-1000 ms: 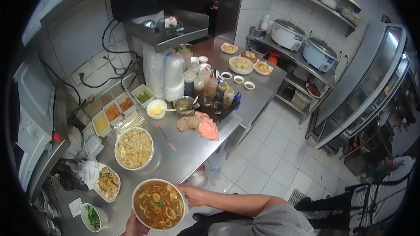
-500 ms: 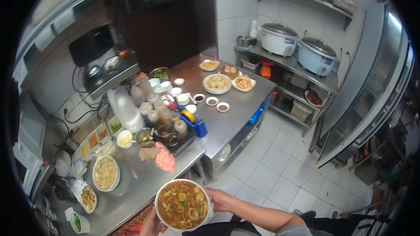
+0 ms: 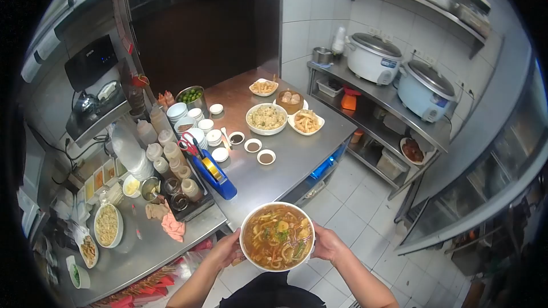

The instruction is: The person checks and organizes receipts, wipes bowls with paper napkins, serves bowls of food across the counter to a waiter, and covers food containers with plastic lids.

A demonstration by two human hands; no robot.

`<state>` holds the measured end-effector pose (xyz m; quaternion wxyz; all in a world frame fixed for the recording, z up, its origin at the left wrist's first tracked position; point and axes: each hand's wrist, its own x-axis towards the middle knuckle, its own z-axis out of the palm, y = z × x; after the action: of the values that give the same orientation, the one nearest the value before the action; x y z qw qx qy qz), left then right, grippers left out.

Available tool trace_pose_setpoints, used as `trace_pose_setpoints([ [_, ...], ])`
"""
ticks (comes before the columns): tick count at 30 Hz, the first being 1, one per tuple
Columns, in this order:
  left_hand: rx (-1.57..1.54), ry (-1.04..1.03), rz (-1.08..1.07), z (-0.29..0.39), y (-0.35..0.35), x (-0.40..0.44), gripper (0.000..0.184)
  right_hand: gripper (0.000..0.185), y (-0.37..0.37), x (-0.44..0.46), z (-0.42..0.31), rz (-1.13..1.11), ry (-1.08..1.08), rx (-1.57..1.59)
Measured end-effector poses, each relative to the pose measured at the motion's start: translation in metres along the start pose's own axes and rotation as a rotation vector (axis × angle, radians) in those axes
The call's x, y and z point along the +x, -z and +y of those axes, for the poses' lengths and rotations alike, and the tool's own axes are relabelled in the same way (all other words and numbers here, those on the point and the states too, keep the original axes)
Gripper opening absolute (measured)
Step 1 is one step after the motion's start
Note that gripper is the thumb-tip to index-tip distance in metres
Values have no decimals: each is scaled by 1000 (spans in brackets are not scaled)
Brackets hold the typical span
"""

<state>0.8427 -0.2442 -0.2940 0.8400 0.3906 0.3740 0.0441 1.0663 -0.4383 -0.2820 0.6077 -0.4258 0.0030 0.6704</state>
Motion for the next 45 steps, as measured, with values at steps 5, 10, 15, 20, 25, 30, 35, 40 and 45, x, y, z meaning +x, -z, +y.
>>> trace_pose_setpoints([
  [5, -41, -38, -33, 21, -9, 74, 48, 50, 21, 49, -63, -1, 10, -43],
  [10, -162, -83, 119, 31, -7, 117, 43, 49, 35, 125, -111, -54, -75, -118],
  [15, -327, -142, 252, 19, 7, 146, 39, 43, 34, 192, -139, -98, -205, -185],
  [20, -355, -201, 419, 20, 7, 153, 46, 42, 31, 240, -155, -260, -293, -228],
  [25, -365, -241, 586, 13, 14, 168, 46, 41, 30, 270, -169, -368, -377, -214],
  [30, -371, -422, 732, 21, -3, 174, 40, 56, 63, 288, -193, -406, -442, -583],
  [35, -311, -482, 967, 20, -19, 177, 38, 55, 50, 287, -321, -716, -410, -1043],
  [40, -188, -356, 1146, -8, 5, 180, 64, 38, 36, 341, -418, -413, -329, -627],
  [45, -83, -211, 1195, 33, -21, 173, 67, 40, 43, 386, -381, -104, -744, -316],
])
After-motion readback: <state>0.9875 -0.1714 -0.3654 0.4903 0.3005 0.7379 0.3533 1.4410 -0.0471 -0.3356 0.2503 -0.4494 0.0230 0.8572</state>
